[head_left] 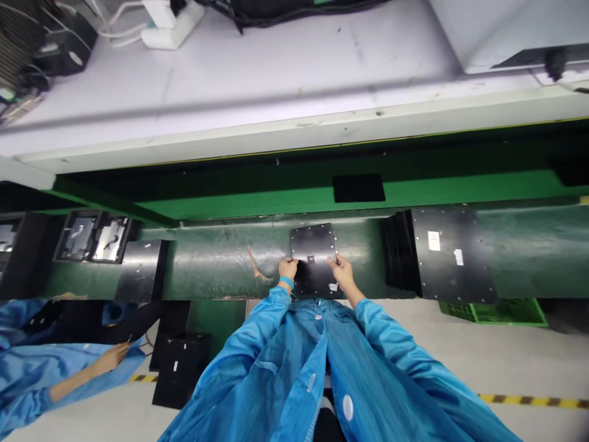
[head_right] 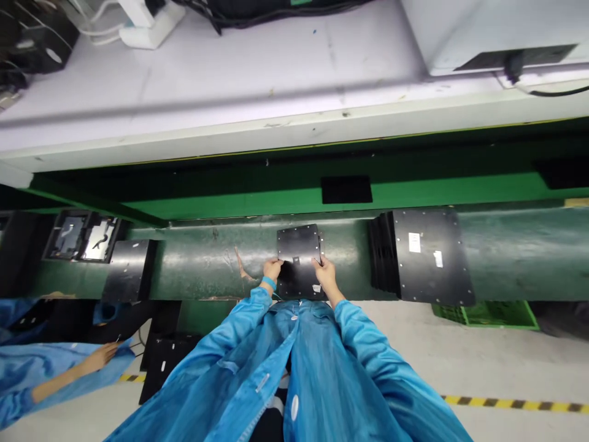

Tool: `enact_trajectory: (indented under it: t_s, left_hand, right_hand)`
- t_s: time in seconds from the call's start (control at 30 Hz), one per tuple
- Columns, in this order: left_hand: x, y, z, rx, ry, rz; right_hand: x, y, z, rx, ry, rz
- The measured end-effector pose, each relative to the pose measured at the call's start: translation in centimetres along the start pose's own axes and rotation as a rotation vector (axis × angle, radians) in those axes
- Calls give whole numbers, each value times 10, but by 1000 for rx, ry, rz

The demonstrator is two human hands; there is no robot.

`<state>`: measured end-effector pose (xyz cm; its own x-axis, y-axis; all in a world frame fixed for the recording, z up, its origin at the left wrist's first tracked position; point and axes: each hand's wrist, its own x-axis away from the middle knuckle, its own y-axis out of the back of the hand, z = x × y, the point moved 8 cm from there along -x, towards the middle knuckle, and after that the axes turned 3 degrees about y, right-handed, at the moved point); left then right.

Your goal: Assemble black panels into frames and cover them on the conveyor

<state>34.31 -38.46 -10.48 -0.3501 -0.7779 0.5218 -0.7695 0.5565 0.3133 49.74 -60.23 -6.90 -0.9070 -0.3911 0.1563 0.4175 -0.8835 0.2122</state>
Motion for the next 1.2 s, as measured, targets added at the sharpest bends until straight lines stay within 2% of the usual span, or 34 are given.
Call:
enact_trajectory:
  t_s: [0.2, 0.37, 0.5, 0.63, 0.7, 0.77, 0.83, 0.87, 0.93, 1.0, 1.1, 1.13, 1.2]
  left_hand:
    - [12, -12, 3, -51, -27, -2]
    - [15, -14, 0, -118, -120, 26]
    - [19, -21, -6, -228, -152, 122]
    - [32, -18, -8, -183, -75, 141]
    - [44, -16, -10, -103, -32, 197]
    - [63, -16, -18, -35, -27, 287]
    - [87, -25, -34, 38, -55, 389]
    - [100, -35, -43, 76, -74, 443]
    - [129, -66, -65, 138, -120, 552]
    - [160, -114, -83, 156, -148, 655]
    - [205, -199, -107, 132, -210, 810]
    - [218, -226, -115, 112, -258, 839]
    - [237, -267, -130, 49, -370, 809]
  right_hand:
    - [6, 19, -20, 394, -92, -139]
    - [8, 31, -23, 622, -63, -220]
    - [4, 29, -33, 589, -261, -163]
    - [6, 26, -28, 486, -411, -179]
    - [11, 33, -21, 404, -453, -231]
    - [18, 50, -9, 330, -441, -275]
    - [21, 83, 11, 312, -343, -304]
    - [21, 106, 24, 326, -264, -322]
    - [21, 165, 52, 384, -106, -387]
    - [19, 233, 73, 461, -11, -470]
    - [9, 332, 83, 586, -25, -583]
    - [4, 360, 82, 630, -50, -613]
    - [-5, 401, 76, 716, -107, -635]
